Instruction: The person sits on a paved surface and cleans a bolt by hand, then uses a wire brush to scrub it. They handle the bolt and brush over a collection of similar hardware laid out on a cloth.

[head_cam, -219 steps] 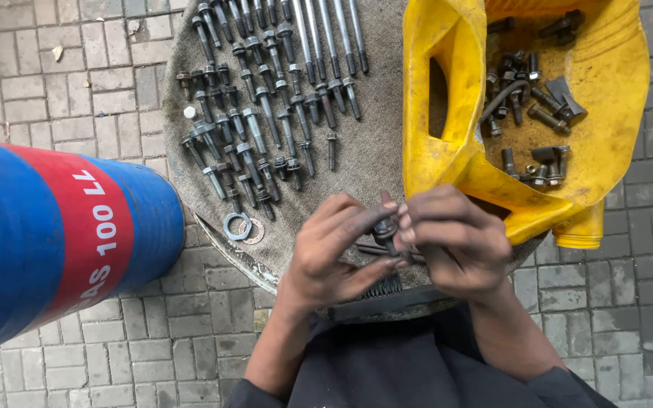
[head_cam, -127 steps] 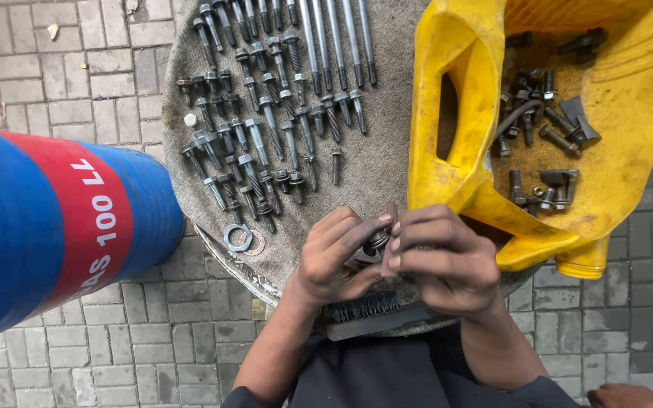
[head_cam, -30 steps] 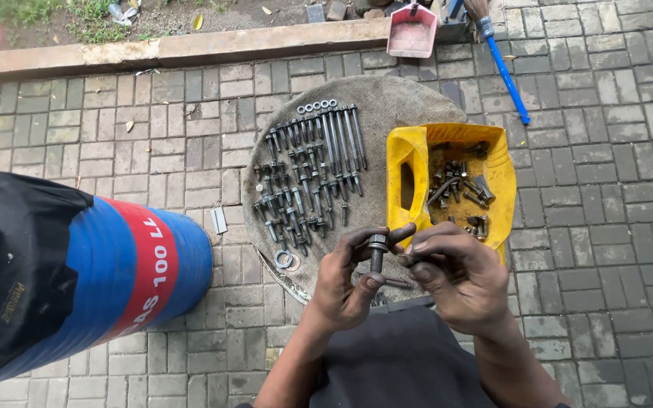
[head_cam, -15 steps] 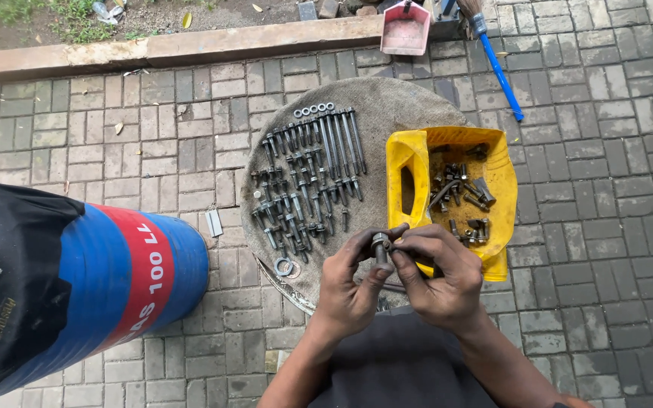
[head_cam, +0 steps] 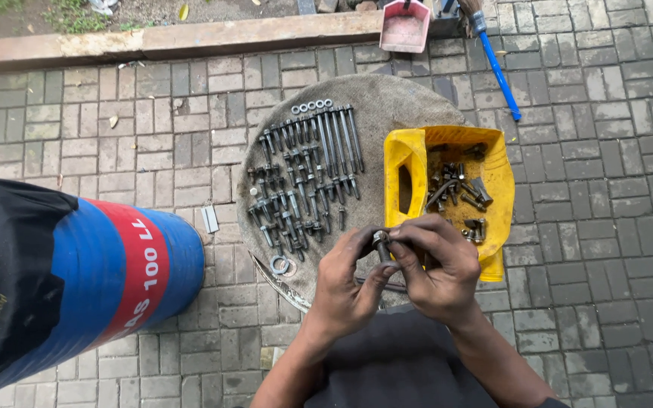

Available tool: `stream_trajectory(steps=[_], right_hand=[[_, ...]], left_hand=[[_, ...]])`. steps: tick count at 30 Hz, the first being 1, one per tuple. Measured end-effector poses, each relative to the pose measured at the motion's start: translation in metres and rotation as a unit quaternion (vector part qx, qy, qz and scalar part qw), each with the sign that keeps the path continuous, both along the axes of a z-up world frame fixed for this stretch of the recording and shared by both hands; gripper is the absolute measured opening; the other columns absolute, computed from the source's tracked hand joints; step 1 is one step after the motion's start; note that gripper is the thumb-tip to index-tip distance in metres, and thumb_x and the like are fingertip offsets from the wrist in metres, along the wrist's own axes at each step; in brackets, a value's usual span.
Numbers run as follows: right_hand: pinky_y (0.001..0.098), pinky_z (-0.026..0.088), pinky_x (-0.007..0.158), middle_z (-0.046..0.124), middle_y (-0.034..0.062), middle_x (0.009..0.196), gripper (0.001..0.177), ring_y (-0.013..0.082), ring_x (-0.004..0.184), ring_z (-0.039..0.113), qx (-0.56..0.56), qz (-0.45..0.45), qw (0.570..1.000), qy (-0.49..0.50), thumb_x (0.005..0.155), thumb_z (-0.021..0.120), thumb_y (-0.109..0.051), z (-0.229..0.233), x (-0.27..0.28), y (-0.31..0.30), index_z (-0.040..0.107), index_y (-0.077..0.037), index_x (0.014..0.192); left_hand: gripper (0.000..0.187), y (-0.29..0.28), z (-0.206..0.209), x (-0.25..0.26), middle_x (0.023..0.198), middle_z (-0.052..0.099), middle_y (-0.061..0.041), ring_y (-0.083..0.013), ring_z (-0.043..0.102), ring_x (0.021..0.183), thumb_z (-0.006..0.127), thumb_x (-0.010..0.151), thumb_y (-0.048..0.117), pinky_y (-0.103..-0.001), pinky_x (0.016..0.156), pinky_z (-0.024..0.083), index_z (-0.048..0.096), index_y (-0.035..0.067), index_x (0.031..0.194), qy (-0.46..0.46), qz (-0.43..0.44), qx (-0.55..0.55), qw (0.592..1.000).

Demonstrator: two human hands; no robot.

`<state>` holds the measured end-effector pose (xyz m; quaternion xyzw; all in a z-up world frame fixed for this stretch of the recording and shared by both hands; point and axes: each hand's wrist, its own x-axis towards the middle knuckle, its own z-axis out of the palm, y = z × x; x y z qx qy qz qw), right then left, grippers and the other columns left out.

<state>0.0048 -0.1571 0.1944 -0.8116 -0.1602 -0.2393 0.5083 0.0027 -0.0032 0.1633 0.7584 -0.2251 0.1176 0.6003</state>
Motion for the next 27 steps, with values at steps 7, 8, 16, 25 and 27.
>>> stream_trajectory(steps=[7, 8, 16, 25, 27], right_hand=[[0.0301, 0.059, 0.08, 0.07, 0.0104, 0.093, 0.006, 0.0213, 0.085, 0.072, -0.011, 0.045, 0.997, 0.058, 0.091, 0.072, -0.003, -0.016, -0.011, -0.009, 0.072, 0.0, 0.096], [0.0308, 0.061, 0.08, 0.07, 0.0123, 0.093, 0.007, 0.023, 0.085, 0.072, 0.003, 0.025, 0.998, 0.06, 0.091, 0.071, -0.004, -0.012, -0.013, -0.011, 0.07, 0.0, 0.096], [0.0321, 0.057, 0.059, 0.067, 0.0161, 0.079, 0.005, 0.0202, 0.068, 0.066, 0.137, 0.0, 0.991, 0.007, 0.092, 0.069, 0.0, 0.01, 0.002, -0.019, 0.07, 0.004, 0.093], [0.0259, 0.045, 0.046, 0.068, 0.0122, 0.077, 0.004, 0.0132, 0.054, 0.053, 0.086, 0.016, 0.996, -0.016, 0.09, 0.073, -0.002, 0.014, 0.013, -0.004, 0.077, -0.001, 0.091], [0.026, 0.046, 0.046, 0.069, 0.0124, 0.079, 0.004, 0.0149, 0.055, 0.056, 0.093, 0.037, 0.995, -0.006, 0.09, 0.073, 0.0, 0.015, 0.016, -0.003, 0.077, 0.0, 0.092]], left_hand=[[0.046, 0.001, 0.03, 0.006, 0.108, 0.067, -0.019, -0.0314, 0.077, 0.1, 0.049, 0.108, 0.039, -0.035, 0.084, 0.066, 0.055, -0.005, 0.121, 0.035, 0.005, -0.093, 0.995], [0.045, 0.001, 0.034, 0.006, 0.105, 0.067, -0.017, -0.0287, 0.075, 0.097, 0.048, 0.108, 0.04, -0.034, 0.082, 0.064, 0.058, -0.003, 0.117, 0.05, -0.002, -0.092, 0.994], [0.035, -0.007, 0.024, 0.012, 0.085, 0.075, -0.013, -0.0271, 0.077, 0.081, 0.055, 0.105, 0.03, -0.041, 0.072, 0.062, 0.066, -0.002, 0.11, 0.084, -0.008, -0.14, 0.987], [0.034, 0.001, 0.025, 0.016, 0.085, 0.071, -0.018, -0.0286, 0.07, 0.076, 0.063, 0.1, 0.025, -0.044, 0.068, 0.059, 0.065, -0.003, 0.119, 0.059, -0.058, -0.074, 0.994], [0.036, 0.006, 0.023, 0.018, 0.085, 0.069, -0.018, -0.0264, 0.069, 0.076, 0.062, 0.101, 0.028, -0.042, 0.067, 0.058, 0.065, -0.002, 0.12, 0.055, -0.059, -0.071, 0.994]])
